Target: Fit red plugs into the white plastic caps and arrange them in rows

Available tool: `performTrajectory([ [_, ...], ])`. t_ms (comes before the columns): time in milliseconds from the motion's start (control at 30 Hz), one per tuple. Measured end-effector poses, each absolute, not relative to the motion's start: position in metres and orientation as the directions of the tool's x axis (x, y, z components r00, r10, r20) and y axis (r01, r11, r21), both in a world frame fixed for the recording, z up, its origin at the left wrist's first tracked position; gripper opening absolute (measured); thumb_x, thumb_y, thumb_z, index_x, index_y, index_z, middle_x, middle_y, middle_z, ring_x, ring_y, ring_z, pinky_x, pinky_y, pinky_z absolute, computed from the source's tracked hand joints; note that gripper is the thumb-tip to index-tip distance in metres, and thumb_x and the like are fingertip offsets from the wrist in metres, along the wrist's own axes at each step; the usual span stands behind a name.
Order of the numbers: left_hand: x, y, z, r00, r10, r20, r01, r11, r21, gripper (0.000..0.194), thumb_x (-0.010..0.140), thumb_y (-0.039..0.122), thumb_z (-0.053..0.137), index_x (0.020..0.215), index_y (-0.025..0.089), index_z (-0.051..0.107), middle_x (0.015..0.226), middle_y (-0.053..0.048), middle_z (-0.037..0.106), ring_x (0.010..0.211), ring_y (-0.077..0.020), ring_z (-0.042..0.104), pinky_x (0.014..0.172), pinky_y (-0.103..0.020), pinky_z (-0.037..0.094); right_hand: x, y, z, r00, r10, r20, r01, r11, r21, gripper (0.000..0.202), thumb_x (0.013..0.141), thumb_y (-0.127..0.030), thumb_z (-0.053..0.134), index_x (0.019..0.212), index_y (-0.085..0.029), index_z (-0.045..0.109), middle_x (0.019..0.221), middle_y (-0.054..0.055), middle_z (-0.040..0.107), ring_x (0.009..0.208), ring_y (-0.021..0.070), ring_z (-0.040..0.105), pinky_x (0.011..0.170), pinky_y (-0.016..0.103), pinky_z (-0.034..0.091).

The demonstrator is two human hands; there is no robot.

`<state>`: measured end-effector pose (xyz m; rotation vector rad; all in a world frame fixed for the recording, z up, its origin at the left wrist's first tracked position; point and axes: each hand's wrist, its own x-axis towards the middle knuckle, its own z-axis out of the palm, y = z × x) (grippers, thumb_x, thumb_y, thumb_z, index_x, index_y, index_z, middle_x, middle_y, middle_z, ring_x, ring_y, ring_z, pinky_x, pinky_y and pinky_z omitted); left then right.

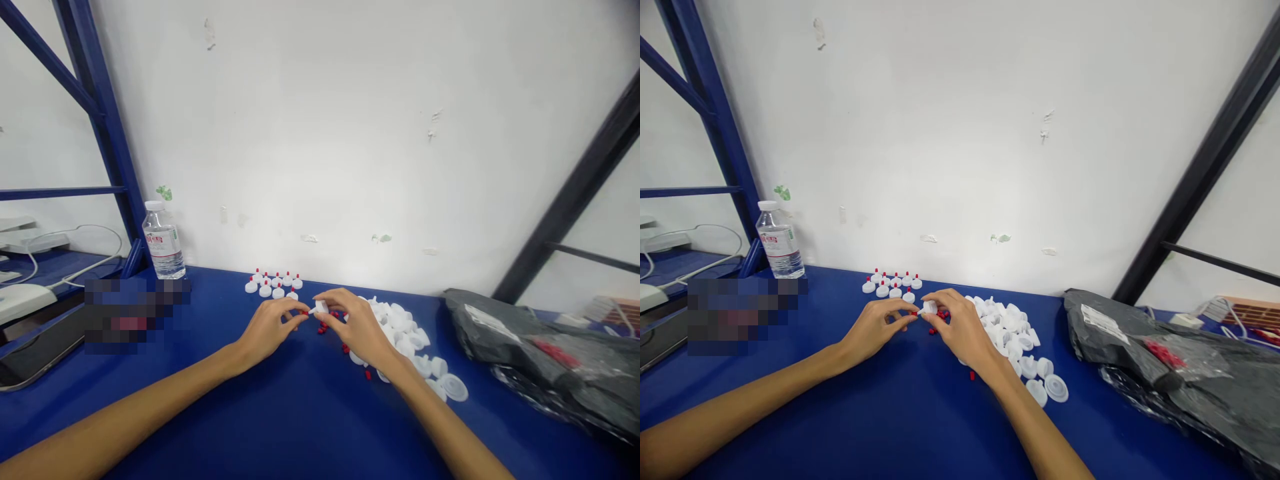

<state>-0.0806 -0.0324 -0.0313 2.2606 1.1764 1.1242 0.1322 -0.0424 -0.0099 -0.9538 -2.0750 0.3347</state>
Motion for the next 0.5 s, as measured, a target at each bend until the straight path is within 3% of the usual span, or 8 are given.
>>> performTrajectory([
  [267, -0.0792, -0.0383, -0.03, 0.298, 0.775, 0.558, 0.486, -0.626, 0.61, 0.02, 0.091, 0.03, 0.062, 0.101, 0.018, 0.075, 0.083, -0.003, 0.075, 0.059, -0.0114, 0.065, 0.061, -0.023, 0.051, 0.1302, -0.0418, -0.0102, -0.345, 0.788, 0.51, 0.358, 0.612, -0.705, 0.025, 0.085, -0.035, 0.07, 0.108, -0.025, 0.069, 0.106, 0.003, 0.072, 0.094, 0.0184, 0.071, 0.09, 0.034, 0.057],
  [500, -0.079, -0.0417, -0.0266, 0.146, 0.847, 0.512, 0.365, -0.527, 0.767, 0.025, 0.084, 0.038, 0.071, 0.1, 0.019, 0.076, 0.061, 0.001, 0.069, 0.049, -0.012, 0.061, 0.051, -0.023, 0.047, 0.1285, -0.0432, -0.0051, -0.298, 0.847, 0.44, 0.251, 0.514, -0.82, 0.029, 0.078, -0.038, 0.077, 0.102, -0.022, 0.069, 0.093, 0.003, 0.075, 0.09, 0.0205, 0.073, 0.081, 0.032, 0.059],
])
